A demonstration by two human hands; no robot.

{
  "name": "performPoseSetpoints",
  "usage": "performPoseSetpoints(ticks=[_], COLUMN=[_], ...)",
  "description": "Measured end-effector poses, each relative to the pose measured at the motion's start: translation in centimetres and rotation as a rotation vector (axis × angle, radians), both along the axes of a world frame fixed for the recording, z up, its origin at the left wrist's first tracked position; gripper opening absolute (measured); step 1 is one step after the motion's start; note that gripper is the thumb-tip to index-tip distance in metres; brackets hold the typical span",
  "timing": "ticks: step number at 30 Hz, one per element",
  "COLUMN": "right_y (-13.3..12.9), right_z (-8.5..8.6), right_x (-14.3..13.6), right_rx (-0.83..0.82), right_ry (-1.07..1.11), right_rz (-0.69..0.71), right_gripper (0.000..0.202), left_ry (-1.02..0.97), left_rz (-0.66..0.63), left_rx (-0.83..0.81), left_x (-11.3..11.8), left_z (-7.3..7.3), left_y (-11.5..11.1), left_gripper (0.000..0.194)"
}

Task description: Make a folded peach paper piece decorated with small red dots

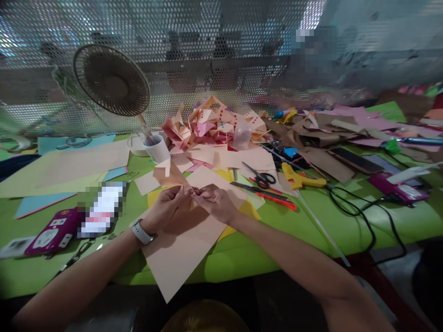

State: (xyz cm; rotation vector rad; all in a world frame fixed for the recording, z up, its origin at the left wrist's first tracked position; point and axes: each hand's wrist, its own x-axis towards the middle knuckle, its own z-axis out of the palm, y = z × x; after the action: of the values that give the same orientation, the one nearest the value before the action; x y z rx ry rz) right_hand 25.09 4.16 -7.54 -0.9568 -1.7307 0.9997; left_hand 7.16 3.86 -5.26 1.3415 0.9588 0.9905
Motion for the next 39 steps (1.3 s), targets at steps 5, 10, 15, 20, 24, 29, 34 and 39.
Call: performPoseSetpoints(ticks=[5, 10, 15, 20, 24, 29, 34, 39], right_y=[0.0, 0.0, 0.1, 0.4, 0.5, 0.3, 0.1, 0.0], right_z=[0.0, 0.0, 0.2, 0.0, -0.1, 0.2, 0.9, 1.0], right_x=[0.0, 0.0, 0.0, -0.1, -0.3, 0.0, 0.9, 0.4], right_rx=[-0.004, -0.009, -0.103, -0.143, -0.169, -0.226, -0.246, -0.289], right_ry=[0.008, -0.014, -0.004, 0.012, 0.021, 0.022, 0.220, 0.102], right_rz=[0.010, 0.002, 0.012, -0.001, 0.004, 0.034, 0.043, 0.074], right_gripper=[0.037, 0.036, 0.030, 0.025, 0.024, 0.025, 0.034, 0.038], left_ry=[0.024, 0.013, -0.093, -0.160, -0.178, -0.181, -0.250, -0.233], left_rz=[-0.005, -0.016, 0.022, 0.083, 0.105, 0.142, 0.169, 0.134], left_rx=[0.017, 0.033, -0.038, -0.047, -0.017, 0.017, 0.101, 0.042], left_x=[-0.2, -0.2, 0.0, -0.1, -0.3, -0.4, -0.4, 0.1], left_z=[-0.6, -0.6, 0.2, -0.4, -1.1, -0.8, -0.6, -0.9], left_y=[0.2, 0.3, 0.1, 0.3, 0.7, 0.8, 0.9, 0.2], left_gripper=[0.043, 0.039, 0.036, 0.032, 0.028, 0.029, 0.029, 0.033])
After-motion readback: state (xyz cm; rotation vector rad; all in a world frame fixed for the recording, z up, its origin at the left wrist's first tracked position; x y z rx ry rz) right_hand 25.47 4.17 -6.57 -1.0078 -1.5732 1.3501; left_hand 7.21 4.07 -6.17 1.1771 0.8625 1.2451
